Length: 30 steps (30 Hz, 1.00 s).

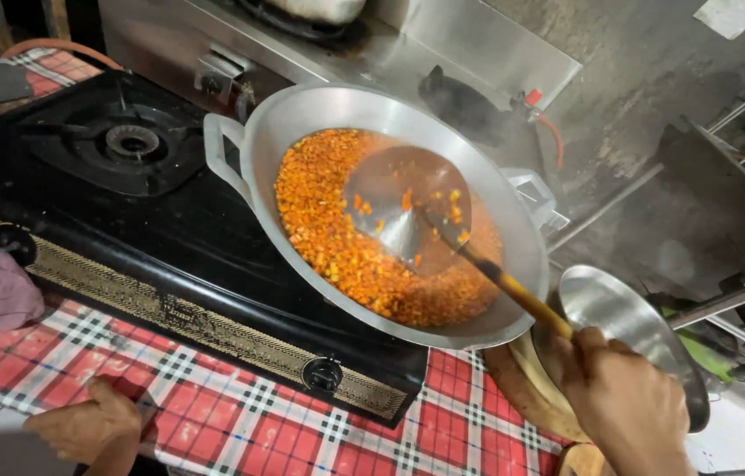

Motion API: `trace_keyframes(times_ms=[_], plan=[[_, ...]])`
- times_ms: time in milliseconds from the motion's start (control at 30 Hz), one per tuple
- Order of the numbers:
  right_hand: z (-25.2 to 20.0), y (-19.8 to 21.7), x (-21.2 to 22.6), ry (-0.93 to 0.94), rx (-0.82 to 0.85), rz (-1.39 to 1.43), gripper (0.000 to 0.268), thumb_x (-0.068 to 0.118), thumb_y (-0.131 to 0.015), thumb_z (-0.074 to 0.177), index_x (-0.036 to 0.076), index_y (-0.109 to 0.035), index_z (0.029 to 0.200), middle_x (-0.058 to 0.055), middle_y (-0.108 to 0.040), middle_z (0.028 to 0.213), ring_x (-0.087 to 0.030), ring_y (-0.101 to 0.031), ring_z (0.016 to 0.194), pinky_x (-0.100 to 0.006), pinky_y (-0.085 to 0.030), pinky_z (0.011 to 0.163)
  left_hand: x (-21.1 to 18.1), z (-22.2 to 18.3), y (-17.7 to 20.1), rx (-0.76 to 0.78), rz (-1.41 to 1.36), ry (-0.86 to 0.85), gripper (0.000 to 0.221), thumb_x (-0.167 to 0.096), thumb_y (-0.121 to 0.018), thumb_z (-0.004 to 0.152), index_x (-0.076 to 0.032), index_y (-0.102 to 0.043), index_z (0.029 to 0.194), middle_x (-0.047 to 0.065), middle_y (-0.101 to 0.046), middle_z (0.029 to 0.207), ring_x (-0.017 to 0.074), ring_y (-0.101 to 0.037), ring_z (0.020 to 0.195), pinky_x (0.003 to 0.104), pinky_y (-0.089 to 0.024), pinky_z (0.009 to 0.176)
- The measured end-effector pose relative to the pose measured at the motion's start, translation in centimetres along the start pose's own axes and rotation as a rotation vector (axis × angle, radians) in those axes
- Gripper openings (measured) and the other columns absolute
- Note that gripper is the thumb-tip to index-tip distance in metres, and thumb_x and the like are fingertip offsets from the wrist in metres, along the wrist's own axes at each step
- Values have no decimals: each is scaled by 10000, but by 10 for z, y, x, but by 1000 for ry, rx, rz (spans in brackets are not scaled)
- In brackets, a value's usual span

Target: Stirring a large quantity of small orange ingredients in a pan on a gas stove using a slotted spoon.

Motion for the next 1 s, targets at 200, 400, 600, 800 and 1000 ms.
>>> trace_keyframes(times_ms=[200, 400, 600, 800, 1000], plan=[[15, 7, 23, -30, 121, 25, 568, 636, -320, 1014, 220, -659, 1202, -185, -797, 1086, -467, -744, 1061, -527, -571, 886, 2, 2, 9, -72, 100, -24, 1129, -890, -68, 1085, 126, -36, 1577, 433, -401, 1579, 585, -483, 1407, 683, -386, 1063], [45, 8, 3, -121, 60, 190, 534, 642, -443, 969, 197, -693, 1125, -299, -718, 1215, -533, -668, 1148, -571, -502, 960, -11, -1, 24, 116, -63, -42, 903, -361, -617, 1186, 228, -5, 1493, 562, -343, 1515, 699, -381, 1383, 709, -279, 1118], [79, -7, -10, -163, -61, 180, 517, 615, -424, 1046, 169, -675, 1118, -259, -777, 1077, -508, -715, 1059, -572, -540, 877, -2, 2, 10, 31, 124, -16, 1153, -908, -101, 1132, 161, -25, 1556, 493, -450, 1523, 634, -477, 1348, 684, -312, 1065], [68, 6, 22, -41, 83, -1, 648, 576, -256, 1057, 96, -692, 1081, -196, -793, 1038, -424, -778, 974, -539, -583, 862, -10, -6, 20, -90, 119, -161, 1036, -744, -282, 1243, 237, -93, 1518, 558, -499, 1444, 670, -530, 1310, 655, -341, 1113], [91, 1, 16, -80, 312, 129, 661, 595, -416, 1024, 75, -824, 1040, -145, -784, 1118, -309, -746, 1043, -431, -562, 879, -3, 5, 9, 106, 53, 20, 988, -583, -546, 1251, 186, 15, 1519, 522, -309, 1578, 643, -361, 1456, 653, -249, 1181]])
Point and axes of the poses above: each hand's wrist, its own z-axis towards the middle knuckle, its own y-axis out of the back of the hand, x = y × z, the point moved 2 cm from there along z, towards the middle knuckle
